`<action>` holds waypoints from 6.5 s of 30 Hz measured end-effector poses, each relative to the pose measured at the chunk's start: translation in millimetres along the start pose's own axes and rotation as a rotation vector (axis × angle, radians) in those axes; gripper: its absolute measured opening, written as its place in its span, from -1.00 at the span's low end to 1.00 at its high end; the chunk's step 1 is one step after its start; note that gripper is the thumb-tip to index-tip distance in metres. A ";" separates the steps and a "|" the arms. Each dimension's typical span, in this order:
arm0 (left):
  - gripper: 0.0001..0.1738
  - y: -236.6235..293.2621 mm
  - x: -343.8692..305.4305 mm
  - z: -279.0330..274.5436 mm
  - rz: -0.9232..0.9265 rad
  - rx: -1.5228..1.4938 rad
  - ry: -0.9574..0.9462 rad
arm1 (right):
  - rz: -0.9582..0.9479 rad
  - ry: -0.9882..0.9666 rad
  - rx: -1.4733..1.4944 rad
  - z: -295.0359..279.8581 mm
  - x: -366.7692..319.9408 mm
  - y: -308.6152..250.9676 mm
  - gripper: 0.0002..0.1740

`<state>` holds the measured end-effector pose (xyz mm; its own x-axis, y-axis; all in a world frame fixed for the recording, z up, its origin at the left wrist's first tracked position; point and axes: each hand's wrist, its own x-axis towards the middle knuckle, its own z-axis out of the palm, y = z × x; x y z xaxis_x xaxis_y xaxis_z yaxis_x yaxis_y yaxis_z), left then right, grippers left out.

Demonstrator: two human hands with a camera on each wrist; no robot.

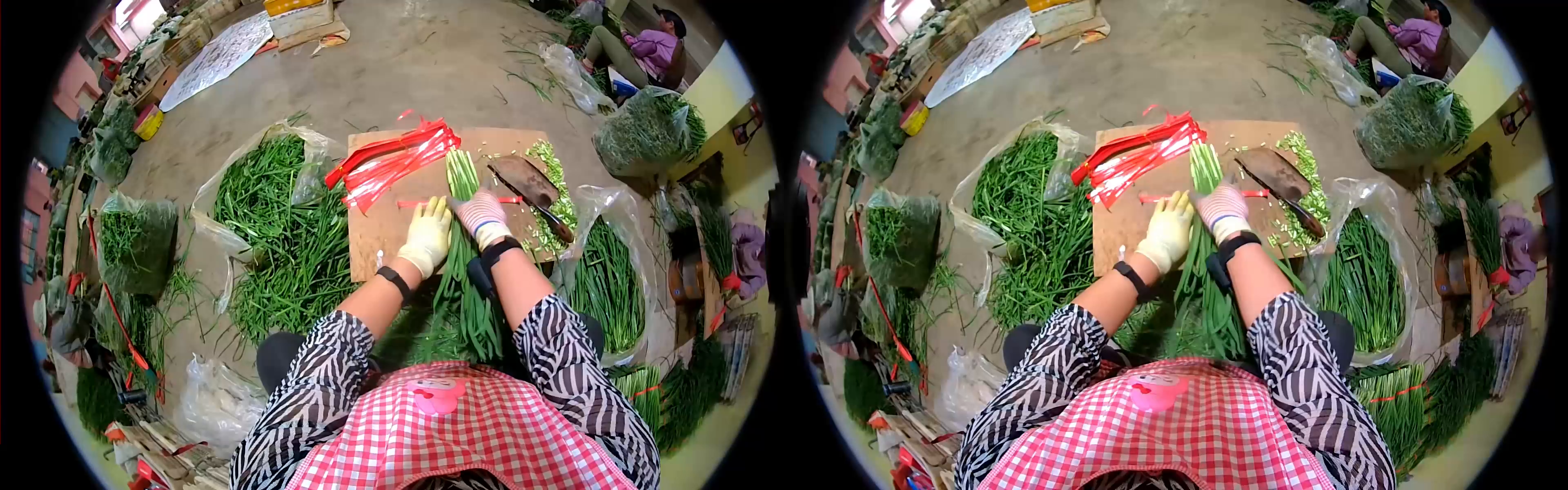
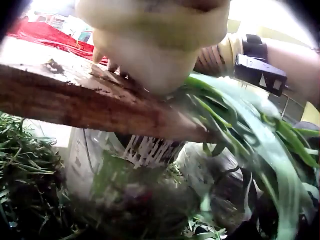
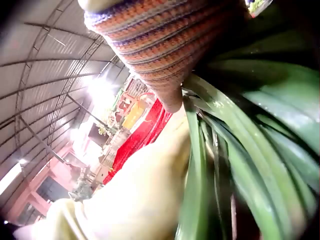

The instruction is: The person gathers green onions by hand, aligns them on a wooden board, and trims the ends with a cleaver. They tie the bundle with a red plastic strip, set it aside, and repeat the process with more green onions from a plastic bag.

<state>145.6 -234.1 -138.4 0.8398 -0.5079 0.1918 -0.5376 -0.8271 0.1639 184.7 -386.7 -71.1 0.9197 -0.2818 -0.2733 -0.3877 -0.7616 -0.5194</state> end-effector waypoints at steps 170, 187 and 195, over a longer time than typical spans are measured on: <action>0.13 55.2 -148.0 142.1 -1.449 -2.351 -1.061 | -0.017 -1.376 -0.290 86.3 -75.2 90.1 -0.66; -0.35 -7.6 -153.3 134.2 -1.325 -1.886 -0.167 | -1.066 -1.058 -0.591 195.0 -40.7 57.2 -0.58; -0.53 -44.7 -161.1 -14.4 -0.970 -2.298 0.500 | -1.375 -0.101 -0.364 107.7 -140.8 -19.5 -0.35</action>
<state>33.3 -111.9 -162.7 0.8862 -0.0162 -0.4630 0.2658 0.8364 0.4794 56.1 -269.3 -109.6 0.5307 0.8223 0.2052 0.8461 -0.4999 -0.1848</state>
